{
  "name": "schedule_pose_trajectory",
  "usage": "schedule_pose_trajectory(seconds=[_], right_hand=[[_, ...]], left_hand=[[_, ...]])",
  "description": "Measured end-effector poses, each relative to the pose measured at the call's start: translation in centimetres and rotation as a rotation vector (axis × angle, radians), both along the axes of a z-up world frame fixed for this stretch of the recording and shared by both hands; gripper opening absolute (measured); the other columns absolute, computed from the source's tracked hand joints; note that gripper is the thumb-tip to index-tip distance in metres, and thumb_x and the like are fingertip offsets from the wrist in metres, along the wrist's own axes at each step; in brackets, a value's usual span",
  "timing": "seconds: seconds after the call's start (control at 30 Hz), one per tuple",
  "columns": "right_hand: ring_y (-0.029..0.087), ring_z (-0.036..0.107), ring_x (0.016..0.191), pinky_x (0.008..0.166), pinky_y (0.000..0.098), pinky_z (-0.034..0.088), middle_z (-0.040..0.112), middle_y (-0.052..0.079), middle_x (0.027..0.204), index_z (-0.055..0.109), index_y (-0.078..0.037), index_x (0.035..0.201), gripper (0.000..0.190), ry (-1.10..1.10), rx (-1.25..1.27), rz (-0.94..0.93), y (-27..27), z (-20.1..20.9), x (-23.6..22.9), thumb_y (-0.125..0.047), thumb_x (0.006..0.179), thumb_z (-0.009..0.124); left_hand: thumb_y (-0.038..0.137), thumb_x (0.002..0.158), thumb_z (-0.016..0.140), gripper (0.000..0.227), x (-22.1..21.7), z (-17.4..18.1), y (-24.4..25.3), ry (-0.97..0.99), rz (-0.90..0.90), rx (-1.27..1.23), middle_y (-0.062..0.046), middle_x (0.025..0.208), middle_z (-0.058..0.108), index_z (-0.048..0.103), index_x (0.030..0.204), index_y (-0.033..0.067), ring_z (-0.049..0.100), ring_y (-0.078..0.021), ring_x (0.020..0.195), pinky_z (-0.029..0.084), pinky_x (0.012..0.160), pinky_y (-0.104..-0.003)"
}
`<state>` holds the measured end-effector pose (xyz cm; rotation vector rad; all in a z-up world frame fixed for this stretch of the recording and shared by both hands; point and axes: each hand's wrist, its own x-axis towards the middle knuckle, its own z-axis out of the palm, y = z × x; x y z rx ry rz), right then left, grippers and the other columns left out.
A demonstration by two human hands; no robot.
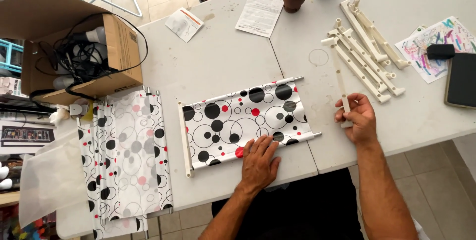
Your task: Assembling fabric shelves for a display rack by sliding plastic support poles through the fabric sleeves.
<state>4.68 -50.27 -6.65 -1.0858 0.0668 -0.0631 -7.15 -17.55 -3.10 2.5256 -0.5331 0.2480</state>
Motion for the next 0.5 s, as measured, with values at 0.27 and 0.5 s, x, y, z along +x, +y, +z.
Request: schedule_pose_trajectory(seconds=[0.27,0.5], right_hand=[[0.019,0.056,0.039,0.04,0.0327,0.052,0.06,0.018,0.068,0.056,-0.001,0.131,0.03,-0.051,0.023,0.07,-0.2,-0.1,0.1,-0.018,0.107,0.048],[0.017,0.053,0.035,0.035,0.029,0.048,0.055,0.014,0.062,0.047,-0.001,0.142,0.041,-0.123,0.069,0.167,0.1,2.5,-0.2,-0.018,0.105,0.048]], left_hand=[[0.033,0.093,0.068,0.024,-0.3,1.0,-0.1,0.033,0.013,0.003,-0.007,0.108,0.069,0.069,0.109,0.0156,0.063,-0.0264,0.117,0.021,0.115,-0.062],[0.036,0.096,0.066,0.027,7.8,3.8,-2.7,0.035,0.04,-0.016,-0.008,0.107,0.073,0.071,0.113,0.0155,0.068,-0.0279,0.111,0.038,0.111,-0.053]])
